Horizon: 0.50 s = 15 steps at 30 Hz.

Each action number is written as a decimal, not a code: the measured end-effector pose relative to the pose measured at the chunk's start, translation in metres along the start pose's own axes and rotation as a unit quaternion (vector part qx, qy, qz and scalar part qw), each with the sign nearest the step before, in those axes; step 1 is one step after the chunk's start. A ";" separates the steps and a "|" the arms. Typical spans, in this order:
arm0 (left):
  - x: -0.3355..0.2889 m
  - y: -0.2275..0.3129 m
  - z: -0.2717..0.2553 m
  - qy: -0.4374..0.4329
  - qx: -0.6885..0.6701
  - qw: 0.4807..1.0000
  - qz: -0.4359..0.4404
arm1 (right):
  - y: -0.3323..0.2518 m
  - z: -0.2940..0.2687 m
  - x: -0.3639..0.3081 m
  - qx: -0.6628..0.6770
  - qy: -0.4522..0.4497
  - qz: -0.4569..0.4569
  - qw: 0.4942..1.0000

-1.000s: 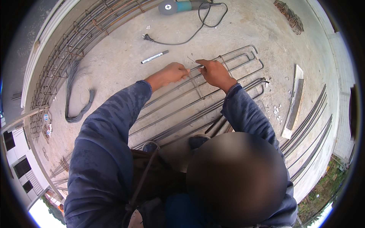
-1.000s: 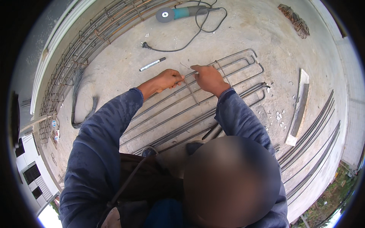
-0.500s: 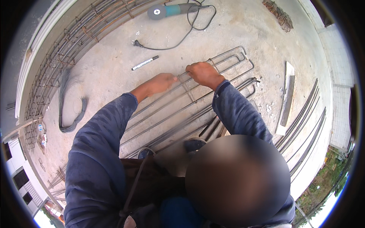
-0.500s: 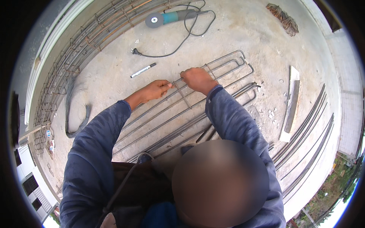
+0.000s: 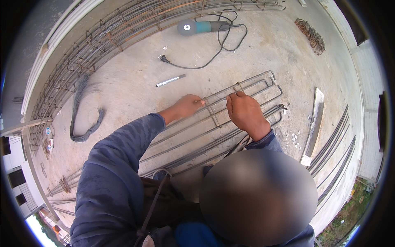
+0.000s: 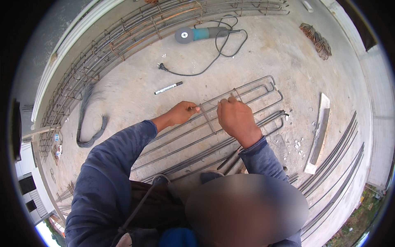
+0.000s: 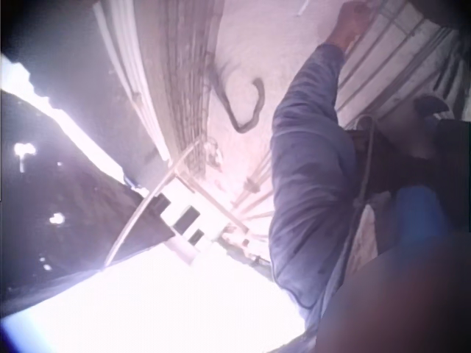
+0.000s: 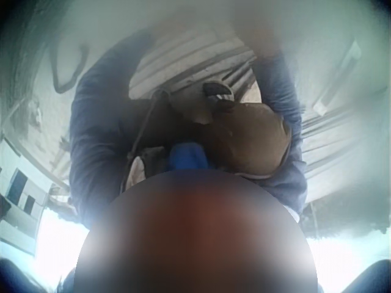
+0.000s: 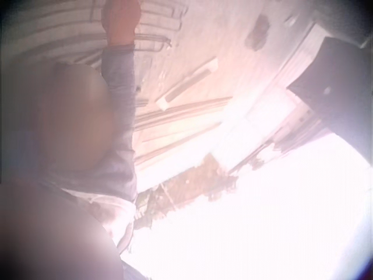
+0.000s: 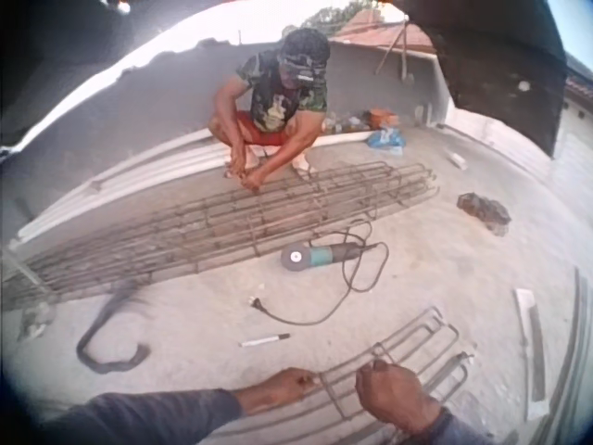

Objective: The person assembles a rebar cage by tying thin wire around intersecting steel bars using pliers. They repeatedly wrap and twist the wire at multiple junctions to secure the structure. The person also handles a bundle of wire and cuts pieces as needed.

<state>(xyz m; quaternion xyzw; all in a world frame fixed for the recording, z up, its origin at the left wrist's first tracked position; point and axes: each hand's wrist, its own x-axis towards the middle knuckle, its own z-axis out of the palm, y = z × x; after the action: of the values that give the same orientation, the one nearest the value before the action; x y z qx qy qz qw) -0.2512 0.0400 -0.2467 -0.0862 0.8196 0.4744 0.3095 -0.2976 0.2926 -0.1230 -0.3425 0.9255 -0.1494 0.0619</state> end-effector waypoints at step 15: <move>0.012 -0.002 -0.006 -0.004 -0.032 0.999 -0.011 | -0.017 0.108 0.015 0.036 -0.022 0.038 0.998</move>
<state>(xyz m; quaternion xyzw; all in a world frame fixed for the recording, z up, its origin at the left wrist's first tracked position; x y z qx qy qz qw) -0.2627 0.0362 -0.2532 -0.1027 0.8015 0.4976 0.3152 -0.2747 0.2449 -0.2202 -0.3083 0.9301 -0.1727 0.1003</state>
